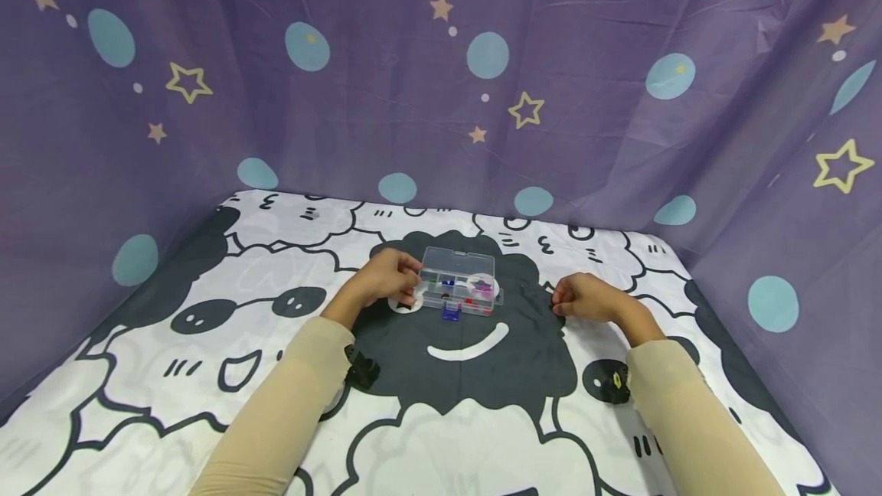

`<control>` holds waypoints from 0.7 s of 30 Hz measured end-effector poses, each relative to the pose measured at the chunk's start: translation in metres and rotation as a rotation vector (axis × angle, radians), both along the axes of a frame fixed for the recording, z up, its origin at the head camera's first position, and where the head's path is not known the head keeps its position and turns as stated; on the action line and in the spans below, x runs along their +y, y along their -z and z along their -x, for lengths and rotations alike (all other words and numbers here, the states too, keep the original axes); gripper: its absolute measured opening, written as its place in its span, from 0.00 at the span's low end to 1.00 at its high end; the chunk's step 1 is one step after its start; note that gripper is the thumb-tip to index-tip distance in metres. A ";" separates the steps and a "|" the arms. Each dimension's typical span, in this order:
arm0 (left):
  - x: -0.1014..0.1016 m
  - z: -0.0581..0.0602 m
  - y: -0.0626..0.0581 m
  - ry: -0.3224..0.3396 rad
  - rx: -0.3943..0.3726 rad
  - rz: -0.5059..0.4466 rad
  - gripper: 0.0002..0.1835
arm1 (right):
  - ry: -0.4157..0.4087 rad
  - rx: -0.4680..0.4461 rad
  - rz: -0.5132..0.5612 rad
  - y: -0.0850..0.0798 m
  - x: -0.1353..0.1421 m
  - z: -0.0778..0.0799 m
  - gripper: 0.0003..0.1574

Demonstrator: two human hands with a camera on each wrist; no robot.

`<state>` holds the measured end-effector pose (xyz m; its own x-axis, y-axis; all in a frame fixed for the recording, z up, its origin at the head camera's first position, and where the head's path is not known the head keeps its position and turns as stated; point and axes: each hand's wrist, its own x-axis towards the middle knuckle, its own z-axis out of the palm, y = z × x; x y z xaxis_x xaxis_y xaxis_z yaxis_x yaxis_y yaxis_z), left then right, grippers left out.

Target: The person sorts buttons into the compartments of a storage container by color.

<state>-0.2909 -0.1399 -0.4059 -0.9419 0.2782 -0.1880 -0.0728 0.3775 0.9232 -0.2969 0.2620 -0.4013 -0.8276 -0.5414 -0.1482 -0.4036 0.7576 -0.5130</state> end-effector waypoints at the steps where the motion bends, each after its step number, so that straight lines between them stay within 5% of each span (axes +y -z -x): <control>1: 0.000 0.000 0.000 0.000 0.000 0.000 0.17 | 0.000 0.002 -0.001 0.000 0.000 0.000 0.05; 21: 0.001 0.000 0.000 -0.012 -0.008 -0.001 0.17 | -0.018 0.009 -0.048 -0.003 -0.005 0.003 0.04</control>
